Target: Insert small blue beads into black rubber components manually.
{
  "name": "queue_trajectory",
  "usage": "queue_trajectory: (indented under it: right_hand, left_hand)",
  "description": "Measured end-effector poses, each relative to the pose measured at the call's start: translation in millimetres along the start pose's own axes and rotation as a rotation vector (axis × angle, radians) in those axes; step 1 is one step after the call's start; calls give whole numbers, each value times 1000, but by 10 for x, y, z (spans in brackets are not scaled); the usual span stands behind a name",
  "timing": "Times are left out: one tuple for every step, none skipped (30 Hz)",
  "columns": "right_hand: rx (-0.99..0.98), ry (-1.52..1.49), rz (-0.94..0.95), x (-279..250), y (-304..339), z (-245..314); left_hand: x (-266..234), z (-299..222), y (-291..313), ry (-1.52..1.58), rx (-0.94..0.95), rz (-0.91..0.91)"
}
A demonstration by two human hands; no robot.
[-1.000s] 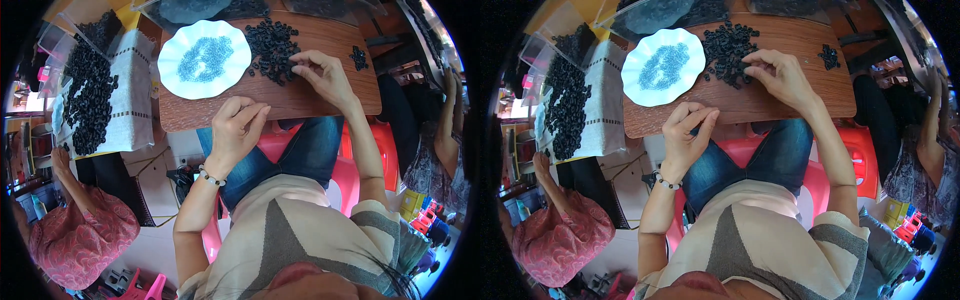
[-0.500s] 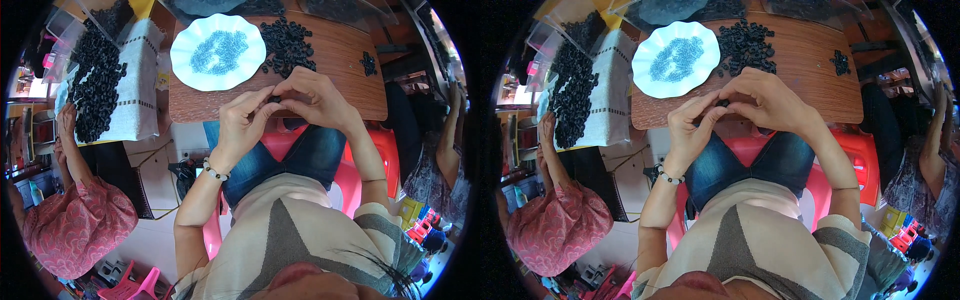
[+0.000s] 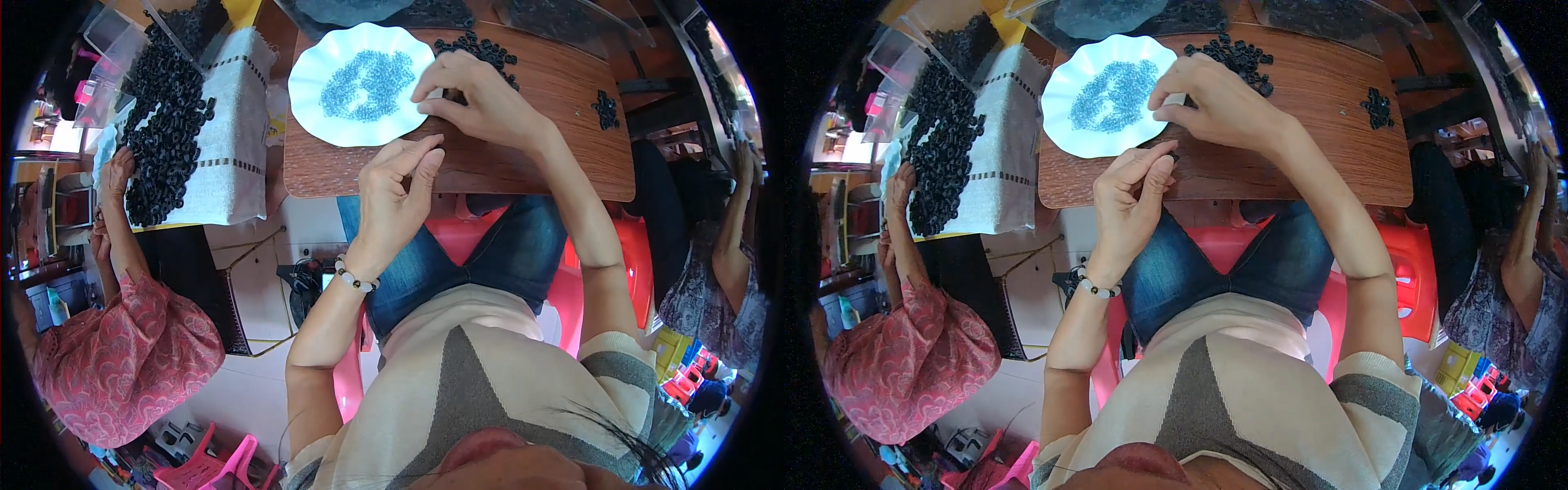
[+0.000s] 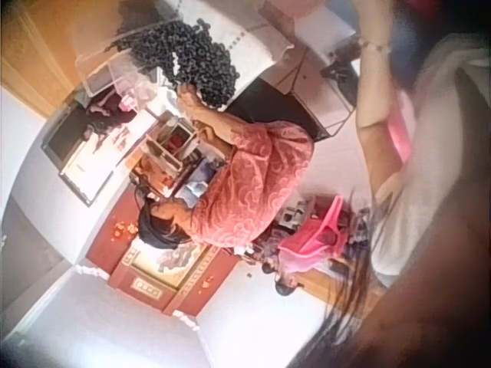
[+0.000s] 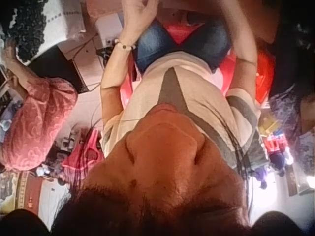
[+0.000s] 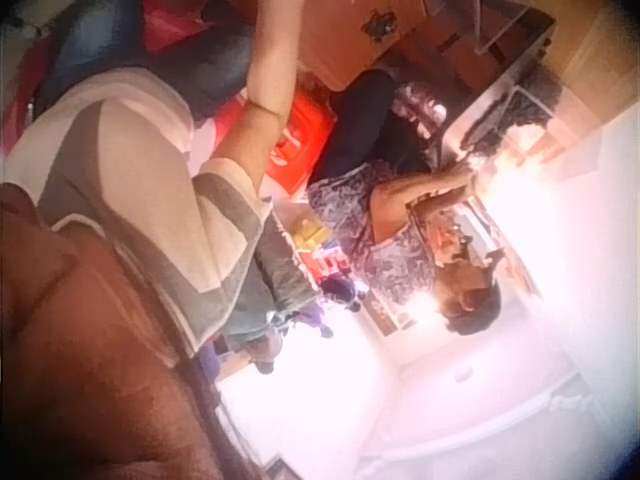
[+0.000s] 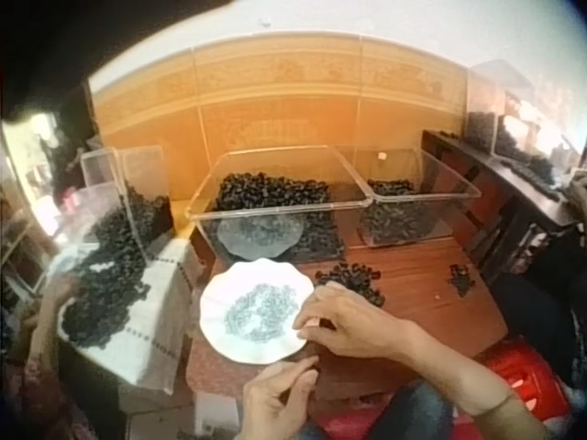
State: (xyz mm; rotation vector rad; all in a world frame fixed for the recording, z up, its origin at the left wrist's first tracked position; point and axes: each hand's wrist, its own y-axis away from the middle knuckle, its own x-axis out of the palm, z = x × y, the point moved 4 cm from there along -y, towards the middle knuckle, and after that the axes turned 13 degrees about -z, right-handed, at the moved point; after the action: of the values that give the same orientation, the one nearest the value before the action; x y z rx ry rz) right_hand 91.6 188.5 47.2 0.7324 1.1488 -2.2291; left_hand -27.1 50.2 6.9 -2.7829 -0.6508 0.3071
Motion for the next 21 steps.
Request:
queue_trajectory:
  right_hand:
    - [-1, -2, 0, 36, -21, -9]
    - [-53, 44, 22, 71, -76, 37]
    - [-104, 89, 44, 109, -112, 70]
    - [-105, 87, 46, 151, -129, 61]
    - [-80, 105, 60, 195, -140, 28]
    - [-54, 123, 75, 233, -149, -6]
    - [-55, 121, 77, 258, -158, -24]
    - [-29, 132, 96, 279, -164, -54]
    - [-3, 142, 115, 298, -169, -80]
    - [-2, 143, 117, 314, -180, -90]
    - [20, 159, 133, 342, -190, -105]
    - [41, 176, 150, 366, -195, -120]
    - [41, 175, 150, 387, -198, -125]
    - [29, 173, 145, 405, -200, -128]
    - [16, 171, 140, 414, -202, -126]
    - [16, 171, 140, 413, -195, -123]
    - [38, 179, 138, 412, -179, -120]
    - [60, 188, 137, 409, -162, -119]
    - [59, 187, 138, 397, -148, -111]
    - [41, 165, 102, 355, -143, -86]
    - [24, 144, 66, 304, -136, -58]
  left_hand:
    - [2, -16, 0, 20, 0, -28]
    - [1, -27, 2, 18, -1, -31]
    - [1, -38, 7, 8, -2, -24]
    - [2, -38, 12, -2, -4, -16]
    - [5, -35, 15, -3, -5, -19]
    - [10, -32, 17, 4, -3, -18]
    - [10, -28, 19, 11, -1, -18]
    - [8, -27, 17, 12, -2, -18]
    - [8, -20, 15, 35, -35, -13]
    - [10, -10, 14, 57, -67, -8]
    - [7, 9, 16, 57, -68, -8]
    - [5, 45, 20, 98, -91, -8]
    - [5, 70, 23, 139, -114, -8]
    - [6, 77, 22, 139, -114, -8]
    - [10, 87, 22, 160, -130, 2]
    - [14, 93, 22, 181, -146, 12]
    - [8, 85, 21, 180, -147, 10]
    - [5, 76, 18, 204, -174, 12]
    - [4, 77, 17, 229, -202, 14]
    - [-5, 78, 14, 229, -203, 13]
    - [-23, 91, 5, 289, -233, -9]
